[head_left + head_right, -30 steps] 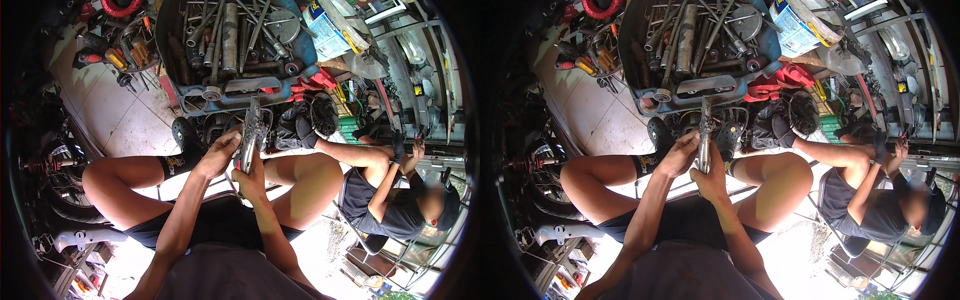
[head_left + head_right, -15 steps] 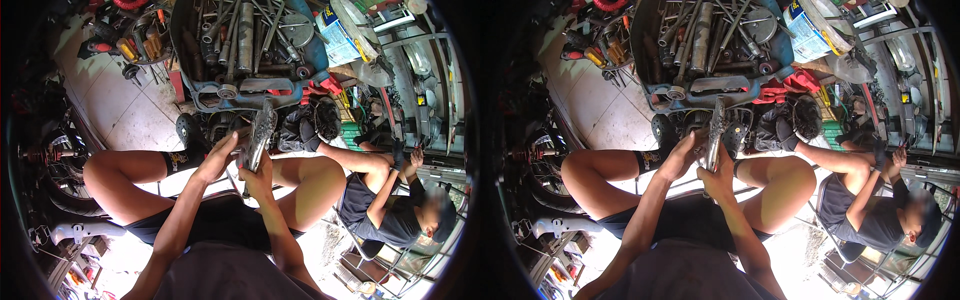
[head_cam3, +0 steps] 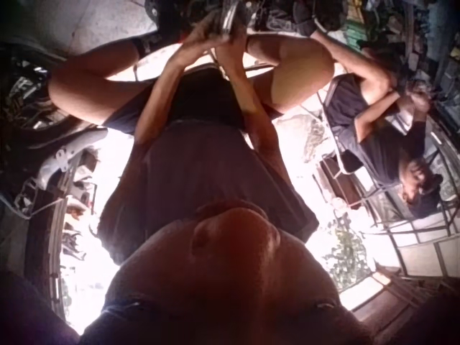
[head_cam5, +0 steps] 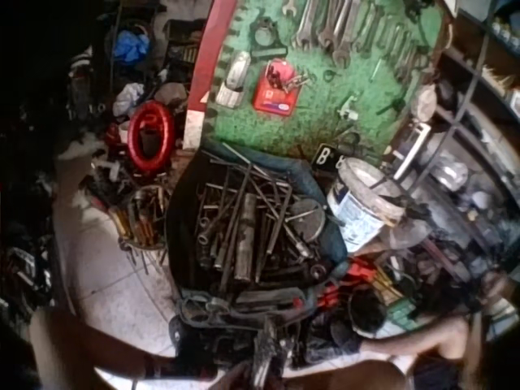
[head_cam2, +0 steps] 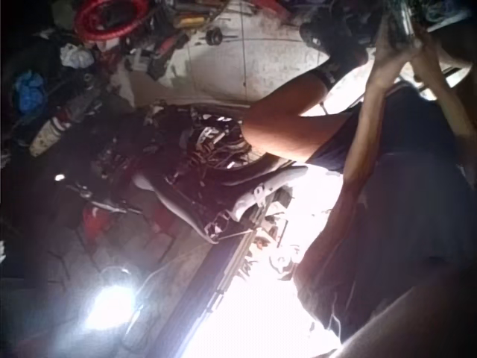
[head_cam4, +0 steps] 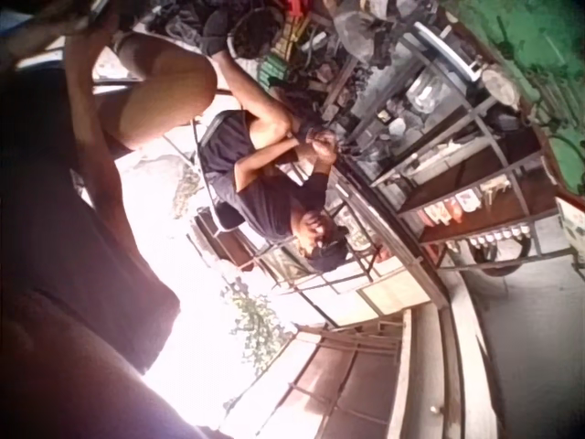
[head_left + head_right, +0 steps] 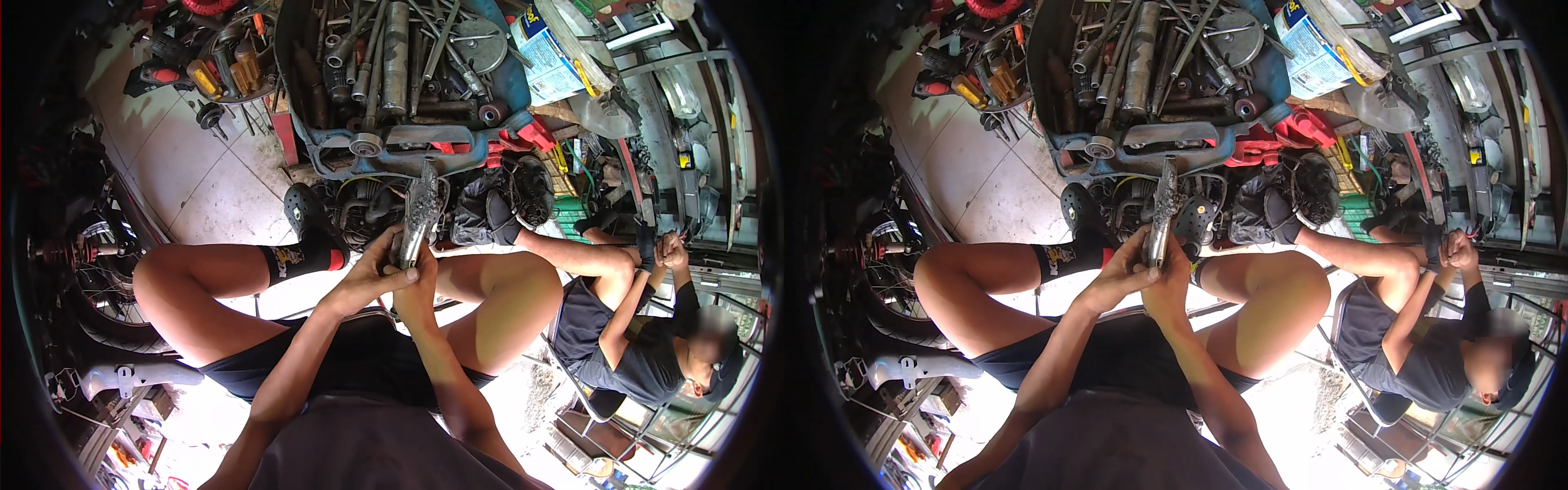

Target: Repairing and adjusting motorcycle engine components and chain using pliers and a screwdriver.

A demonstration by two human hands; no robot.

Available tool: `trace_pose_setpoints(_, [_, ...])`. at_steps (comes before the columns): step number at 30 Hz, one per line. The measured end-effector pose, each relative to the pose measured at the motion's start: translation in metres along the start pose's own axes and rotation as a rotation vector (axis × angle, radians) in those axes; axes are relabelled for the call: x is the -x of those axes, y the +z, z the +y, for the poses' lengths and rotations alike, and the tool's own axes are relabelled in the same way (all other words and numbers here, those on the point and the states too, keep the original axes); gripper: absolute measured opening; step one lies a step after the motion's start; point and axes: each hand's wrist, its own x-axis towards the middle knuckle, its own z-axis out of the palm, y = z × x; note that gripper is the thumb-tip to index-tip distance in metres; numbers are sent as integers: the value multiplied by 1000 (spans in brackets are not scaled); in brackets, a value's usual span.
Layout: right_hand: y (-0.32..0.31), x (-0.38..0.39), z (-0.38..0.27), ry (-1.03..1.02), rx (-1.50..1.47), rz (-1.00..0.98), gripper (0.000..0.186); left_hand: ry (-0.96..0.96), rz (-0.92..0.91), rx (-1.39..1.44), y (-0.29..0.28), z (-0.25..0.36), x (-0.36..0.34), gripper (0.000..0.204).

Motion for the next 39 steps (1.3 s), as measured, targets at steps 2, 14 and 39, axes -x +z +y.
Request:
trace_pose_setpoints(2, [0, 1, -2, -1, 18, 8, 40, 4, 13, -28, 2, 2, 1, 76])
trace_pose_setpoints(14, [2, 0, -17, -48, 54, -50, 44, 230, 402, -58, 33, 34, -30, 66])
trace_pose_setpoints(39, [-12, 21, -45, -357, 734, 32, 58, -128, 269, 183, 20, 1, 15, 45])
